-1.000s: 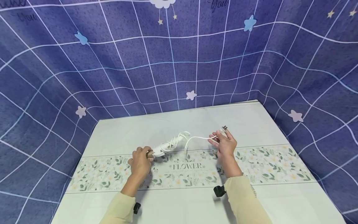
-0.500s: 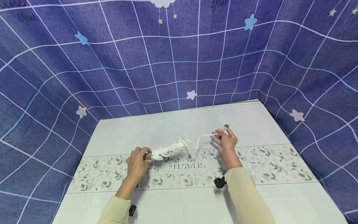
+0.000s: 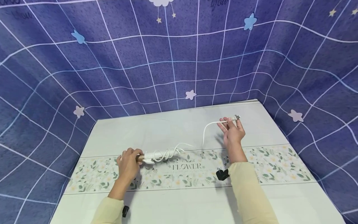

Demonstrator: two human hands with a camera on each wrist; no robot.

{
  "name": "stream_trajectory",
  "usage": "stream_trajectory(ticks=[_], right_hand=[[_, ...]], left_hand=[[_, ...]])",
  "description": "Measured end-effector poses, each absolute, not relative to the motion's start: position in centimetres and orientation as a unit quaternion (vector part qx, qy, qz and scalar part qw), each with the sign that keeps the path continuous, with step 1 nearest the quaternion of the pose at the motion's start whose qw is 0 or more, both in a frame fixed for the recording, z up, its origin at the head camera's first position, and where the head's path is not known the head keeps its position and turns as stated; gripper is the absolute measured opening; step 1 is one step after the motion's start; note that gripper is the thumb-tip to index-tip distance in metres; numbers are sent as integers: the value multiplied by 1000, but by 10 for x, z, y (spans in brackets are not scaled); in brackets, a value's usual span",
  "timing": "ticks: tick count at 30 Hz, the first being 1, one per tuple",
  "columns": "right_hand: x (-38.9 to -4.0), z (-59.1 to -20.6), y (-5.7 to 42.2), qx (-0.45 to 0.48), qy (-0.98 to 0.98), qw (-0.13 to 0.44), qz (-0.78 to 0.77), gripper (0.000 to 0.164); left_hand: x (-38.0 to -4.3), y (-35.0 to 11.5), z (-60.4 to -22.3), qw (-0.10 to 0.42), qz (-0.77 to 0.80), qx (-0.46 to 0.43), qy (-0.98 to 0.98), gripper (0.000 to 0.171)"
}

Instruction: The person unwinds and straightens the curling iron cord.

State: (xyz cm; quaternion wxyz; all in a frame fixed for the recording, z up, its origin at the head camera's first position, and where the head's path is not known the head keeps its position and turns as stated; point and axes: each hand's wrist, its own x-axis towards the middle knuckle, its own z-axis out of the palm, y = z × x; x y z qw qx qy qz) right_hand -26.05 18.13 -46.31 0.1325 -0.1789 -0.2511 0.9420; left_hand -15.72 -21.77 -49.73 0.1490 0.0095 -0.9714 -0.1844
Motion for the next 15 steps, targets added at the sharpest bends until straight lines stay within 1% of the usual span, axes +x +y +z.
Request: stream_trajectory(ticks=[6,15], right_hand=[[-259,-455,192,-177,-206,149,951,17],[-255,-456,205,-196,-181,156,951,11]], left_hand=[[-156,-232,-496,150,-177,38,-972,36],[-155,-243,-494,131,-175,87,-972,37]])
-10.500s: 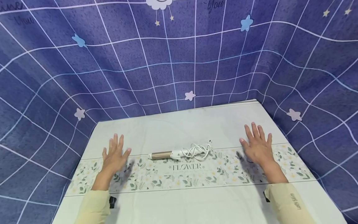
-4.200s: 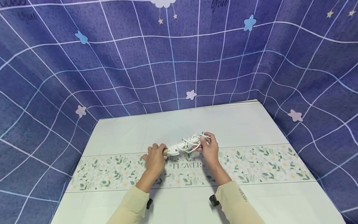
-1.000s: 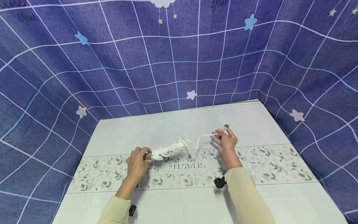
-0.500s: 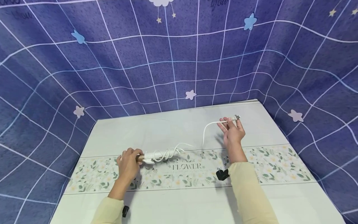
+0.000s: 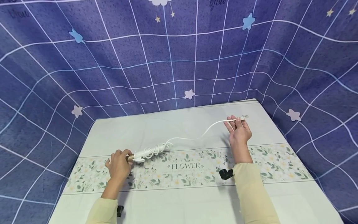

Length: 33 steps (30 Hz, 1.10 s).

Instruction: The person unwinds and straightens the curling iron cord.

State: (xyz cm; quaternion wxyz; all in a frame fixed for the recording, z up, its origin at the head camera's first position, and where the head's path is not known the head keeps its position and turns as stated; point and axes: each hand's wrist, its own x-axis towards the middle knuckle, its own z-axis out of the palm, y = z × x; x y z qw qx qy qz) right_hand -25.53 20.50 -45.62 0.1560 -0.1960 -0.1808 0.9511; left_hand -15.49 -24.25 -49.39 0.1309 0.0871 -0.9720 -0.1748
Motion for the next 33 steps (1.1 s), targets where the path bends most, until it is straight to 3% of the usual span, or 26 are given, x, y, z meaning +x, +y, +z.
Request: stream_trajectory(ticks=[8,18,25,33], right_hand=[[-252,-461,208,-236,-177,146,944,14],[-248,-473,206,-289,-150,17,945,44],[-247,-480,206,-300,-179,16,937,16],[-247,-490,212,-324,-264,42,907,51]], left_hand=[[-153,-255,-495,135,-172,130,-967,38],[-154,-258,-493,138,-188,137,-963,33],[-155,-258,-488,135,-196,143,-961,33],[-155,-262,-484,134,-207,150,-958,33]])
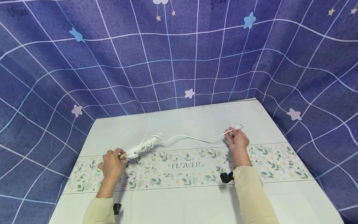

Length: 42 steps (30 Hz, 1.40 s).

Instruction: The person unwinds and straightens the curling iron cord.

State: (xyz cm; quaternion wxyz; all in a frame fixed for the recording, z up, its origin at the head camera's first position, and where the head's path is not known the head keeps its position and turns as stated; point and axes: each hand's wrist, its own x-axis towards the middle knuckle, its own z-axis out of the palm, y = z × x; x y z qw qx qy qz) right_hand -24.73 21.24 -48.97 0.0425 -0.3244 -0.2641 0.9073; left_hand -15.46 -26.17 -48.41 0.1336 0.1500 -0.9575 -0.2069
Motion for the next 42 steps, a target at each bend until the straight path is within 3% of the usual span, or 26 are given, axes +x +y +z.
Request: stream_trajectory(ticks=[27,42], right_hand=[[-245,-522,228,-410,-328,73,848,44],[-240,-504,217,-338,-549,35,764,52]], left_hand=[[-153,-266,-483,125,-202,153,-959,34],[-156,-265,-483,135,-208,151,-957,32]])
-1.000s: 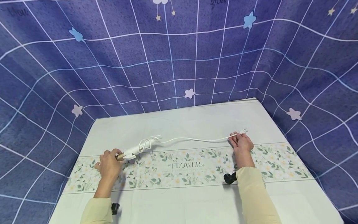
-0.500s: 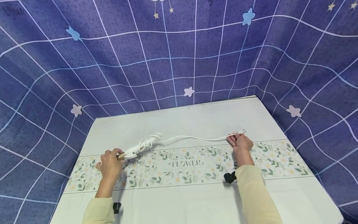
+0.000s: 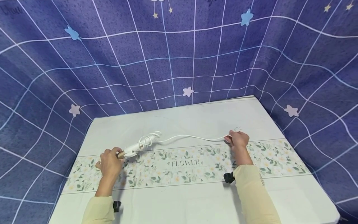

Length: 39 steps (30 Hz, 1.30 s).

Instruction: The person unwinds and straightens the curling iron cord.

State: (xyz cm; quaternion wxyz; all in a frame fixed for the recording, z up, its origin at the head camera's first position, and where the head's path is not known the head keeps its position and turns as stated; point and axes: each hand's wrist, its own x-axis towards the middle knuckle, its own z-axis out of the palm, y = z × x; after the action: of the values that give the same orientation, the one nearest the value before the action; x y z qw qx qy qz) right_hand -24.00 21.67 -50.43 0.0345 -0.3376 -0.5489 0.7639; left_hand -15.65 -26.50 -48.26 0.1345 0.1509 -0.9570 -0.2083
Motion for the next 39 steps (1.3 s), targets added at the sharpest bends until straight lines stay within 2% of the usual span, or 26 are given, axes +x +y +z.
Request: stream_trajectory(ticks=[5,9,12,18,28,39], right_hand=[[-244,-508,214,-322,-616,49,717,59],[-250,-521,216,-303,-652,63,693,71],[-246,-511,208,-286,-654,73,697,70],[-237,-482,183,-263,-633,83,723,55],[-235,-485,143,-231,-618,-8,751,41],[-228,-512,99,-179,-588,-83,784,41]], left_hand=[[-156,-265,-482,134,-212,153,-956,31],[-156,-265,-483,133,-211,152,-956,33],[-156,-266,-483,133,-214,149,-956,32],[-155,-265,-484,141,-225,145,-953,29],[-157,-260,-481,136,-229,148,-952,32],[-156,-251,-478,149,-227,138,-953,33]])
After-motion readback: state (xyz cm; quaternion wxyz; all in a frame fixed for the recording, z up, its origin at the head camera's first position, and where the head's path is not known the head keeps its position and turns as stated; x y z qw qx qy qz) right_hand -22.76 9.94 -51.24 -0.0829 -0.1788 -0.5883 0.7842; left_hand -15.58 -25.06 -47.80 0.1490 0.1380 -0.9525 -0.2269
